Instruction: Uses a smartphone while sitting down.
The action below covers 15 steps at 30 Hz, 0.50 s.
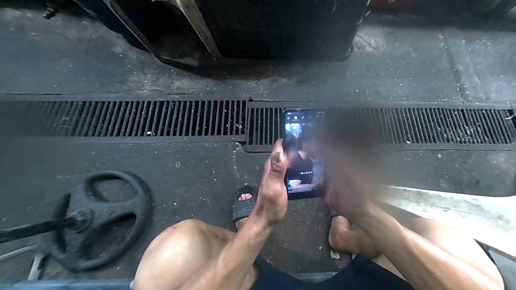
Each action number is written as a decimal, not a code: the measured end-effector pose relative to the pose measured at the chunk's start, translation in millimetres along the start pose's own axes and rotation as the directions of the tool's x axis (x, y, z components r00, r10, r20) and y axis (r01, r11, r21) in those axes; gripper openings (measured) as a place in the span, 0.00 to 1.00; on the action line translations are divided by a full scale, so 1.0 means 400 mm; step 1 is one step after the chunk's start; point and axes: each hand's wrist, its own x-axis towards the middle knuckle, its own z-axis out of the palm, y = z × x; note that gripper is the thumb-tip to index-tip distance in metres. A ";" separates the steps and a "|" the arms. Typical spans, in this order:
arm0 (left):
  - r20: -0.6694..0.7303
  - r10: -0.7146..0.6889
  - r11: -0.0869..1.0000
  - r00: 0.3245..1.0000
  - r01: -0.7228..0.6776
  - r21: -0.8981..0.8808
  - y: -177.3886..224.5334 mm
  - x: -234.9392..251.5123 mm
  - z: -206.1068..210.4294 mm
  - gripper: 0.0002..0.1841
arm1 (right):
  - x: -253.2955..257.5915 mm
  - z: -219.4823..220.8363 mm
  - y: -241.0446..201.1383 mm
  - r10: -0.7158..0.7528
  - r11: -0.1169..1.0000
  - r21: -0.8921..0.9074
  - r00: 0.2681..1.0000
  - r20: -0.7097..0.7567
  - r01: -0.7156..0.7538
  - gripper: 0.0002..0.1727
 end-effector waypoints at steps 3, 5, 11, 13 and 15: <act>0.004 -0.002 1.000 1.000 0.002 -0.012 -0.001 0.001 0.000 0.51 | 0.000 0.000 0.001 0.002 1.000 0.008 1.000 -0.003 -0.002 0.38; 0.006 0.000 1.000 1.000 0.000 -0.021 -0.001 0.001 -0.001 0.51 | 0.002 -0.002 0.003 -0.008 1.000 0.005 1.000 0.000 0.008 0.38; 0.008 0.010 1.000 1.000 -0.010 -0.012 0.001 0.002 0.000 0.50 | 0.001 0.001 0.001 -0.007 1.000 0.003 1.000 -0.001 0.007 0.37; 0.008 0.012 1.000 1.000 -0.012 -0.021 0.000 0.002 0.001 0.51 | 0.000 0.001 0.000 0.003 1.000 0.006 1.000 -0.003 -0.003 0.38; 0.009 0.013 1.000 1.000 -0.013 -0.024 -0.002 0.002 -0.001 0.51 | 0.001 -0.001 0.002 -0.003 1.000 -0.003 1.000 -0.002 0.003 0.40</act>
